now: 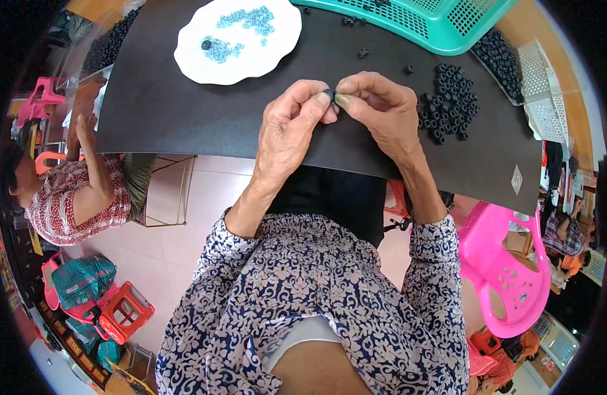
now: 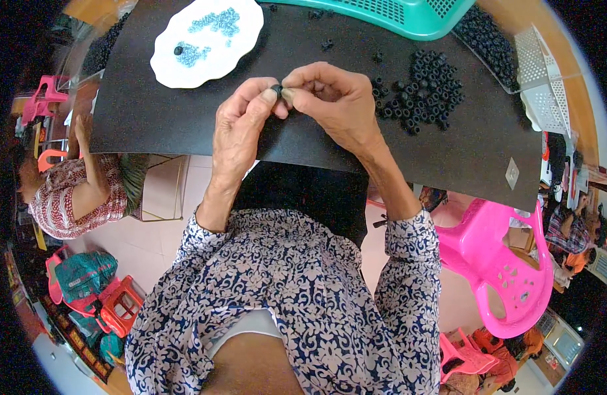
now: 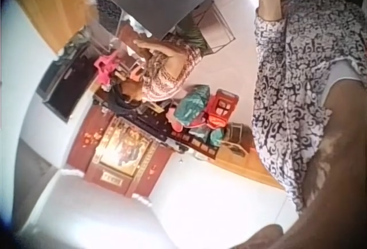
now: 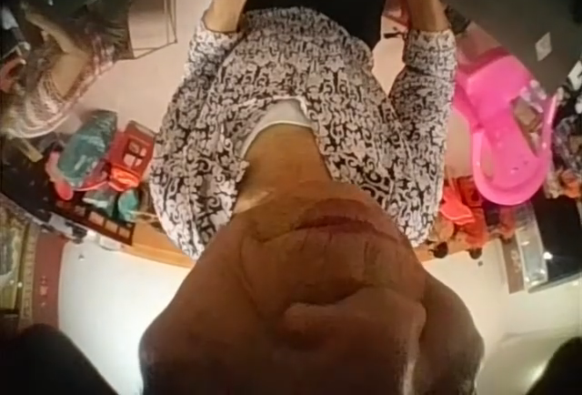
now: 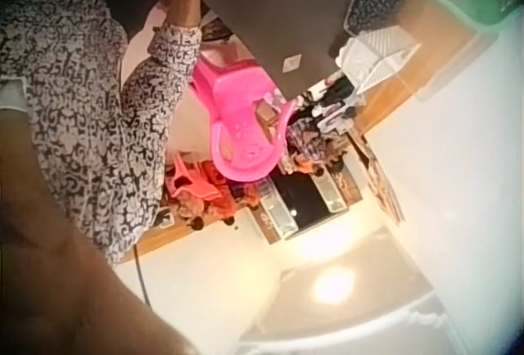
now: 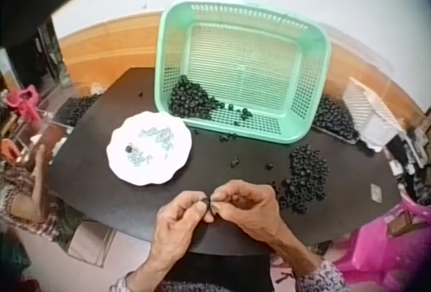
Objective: Assembling small hardware components by hand by inserting blue pegs into black rings.
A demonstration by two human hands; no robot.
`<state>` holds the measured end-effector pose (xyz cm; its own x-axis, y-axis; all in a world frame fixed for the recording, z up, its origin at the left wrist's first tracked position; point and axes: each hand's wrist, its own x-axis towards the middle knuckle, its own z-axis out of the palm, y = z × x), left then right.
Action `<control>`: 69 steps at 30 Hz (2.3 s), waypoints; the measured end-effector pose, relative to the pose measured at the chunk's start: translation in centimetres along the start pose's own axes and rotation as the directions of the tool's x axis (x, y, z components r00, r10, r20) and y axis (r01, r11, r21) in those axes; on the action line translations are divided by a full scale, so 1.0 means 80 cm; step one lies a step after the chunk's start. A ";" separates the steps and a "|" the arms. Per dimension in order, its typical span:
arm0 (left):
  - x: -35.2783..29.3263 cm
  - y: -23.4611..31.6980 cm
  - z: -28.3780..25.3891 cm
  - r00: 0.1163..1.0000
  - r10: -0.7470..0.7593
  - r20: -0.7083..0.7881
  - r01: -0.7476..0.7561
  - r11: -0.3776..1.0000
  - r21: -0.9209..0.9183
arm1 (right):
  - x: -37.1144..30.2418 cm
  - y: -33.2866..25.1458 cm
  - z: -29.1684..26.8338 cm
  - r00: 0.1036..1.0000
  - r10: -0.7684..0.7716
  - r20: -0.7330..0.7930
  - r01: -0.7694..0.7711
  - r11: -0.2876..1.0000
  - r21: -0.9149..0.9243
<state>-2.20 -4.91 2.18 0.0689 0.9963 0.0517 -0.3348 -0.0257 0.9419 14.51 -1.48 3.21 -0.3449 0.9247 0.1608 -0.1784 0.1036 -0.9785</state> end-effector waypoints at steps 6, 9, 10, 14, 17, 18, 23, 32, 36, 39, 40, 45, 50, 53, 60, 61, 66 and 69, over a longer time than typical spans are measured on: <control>0.000 -0.007 -0.007 0.998 0.011 0.060 -0.009 0.999 -0.038 | 0.001 0.001 -0.001 0.999 0.040 0.011 -0.040 0.998 -0.044; 0.000 -0.008 -0.009 0.996 0.025 0.084 -0.019 0.998 -0.067 | 0.001 -0.004 -0.001 0.999 0.039 -0.013 -0.040 0.995 -0.088; 0.000 -0.009 -0.009 0.996 0.024 0.090 -0.018 0.997 -0.069 | 0.001 -0.002 -0.001 0.999 0.039 -0.015 -0.040 0.995 -0.089; -0.002 -0.004 -0.003 0.994 0.043 0.100 -0.037 0.997 -0.065 | -0.003 -0.004 0.003 0.999 0.033 0.006 -0.033 0.997 -0.071; -0.006 0.003 -0.001 0.996 0.056 0.070 -0.061 0.996 0.063 | -0.003 -0.007 0.006 0.999 0.039 0.037 -0.038 0.999 -0.029; -0.007 0.003 -0.001 0.997 0.057 0.047 -0.061 0.993 0.097 | -0.003 -0.007 0.006 0.997 0.037 0.071 -0.038 0.999 0.010; -0.010 0.005 -0.002 0.998 0.057 0.014 -0.059 0.992 0.116 | -0.007 -0.001 0.009 1.000 -0.019 0.004 0.020 0.998 -0.063; -0.010 0.000 -0.006 0.999 0.011 0.041 -0.007 0.996 -0.092 | -0.013 -0.002 0.008 0.999 -0.017 0.051 0.020 0.997 -0.072; -0.012 -0.001 -0.006 0.998 0.042 0.051 -0.037 0.995 -0.098 | -0.012 -0.003 0.015 0.998 -0.054 0.042 0.055 0.998 -0.027; -0.019 0.004 -0.006 0.999 0.036 0.036 -0.036 0.999 0.008 | -0.015 -0.002 0.019 0.996 -0.079 0.042 0.081 0.996 -0.047; -0.021 0.006 -0.005 0.999 0.035 0.035 -0.037 0.999 0.041 | -0.016 -0.002 0.019 0.996 -0.084 0.042 0.087 0.993 -0.080; -0.023 0.007 -0.001 0.999 0.036 0.040 -0.039 0.996 0.078 | -0.016 -0.003 0.017 0.996 -0.081 0.038 0.084 0.994 -0.073; -0.022 0.004 -0.003 0.996 0.080 0.037 -0.084 0.990 0.110 | -0.019 -0.022 0.018 0.999 -0.052 0.005 0.053 0.997 -0.052; -0.021 0.003 -0.004 0.992 0.116 0.041 -0.120 0.987 0.111 | 0.005 -0.043 -0.013 0.989 -0.143 -0.040 0.080 0.740 -0.668; -0.022 0.004 -0.004 0.992 0.110 0.057 -0.118 0.980 0.161 | 0.078 -0.043 -0.072 0.937 -0.137 0.321 0.348 0.287 -0.893; -0.023 0.006 -0.005 0.992 0.112 0.052 -0.119 0.980 0.159 | 0.082 -0.042 -0.072 0.917 -0.114 0.383 0.400 0.228 -0.888; -0.022 0.009 -0.005 0.996 0.075 0.046 -0.083 0.977 0.195 | 0.092 -0.035 -0.075 0.932 -0.086 0.353 0.363 0.204 -0.909; -0.016 0.009 -0.008 0.997 0.063 0.055 -0.074 0.969 0.234 | 0.096 -0.035 -0.077 0.957 -0.039 0.289 0.291 0.189 -0.938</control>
<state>-3.12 -6.15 2.54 0.0991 0.9867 0.1290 -0.1094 -0.1180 0.9870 18.01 7.62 6.42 -0.5893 0.7747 0.2294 0.7300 0.6322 -0.2597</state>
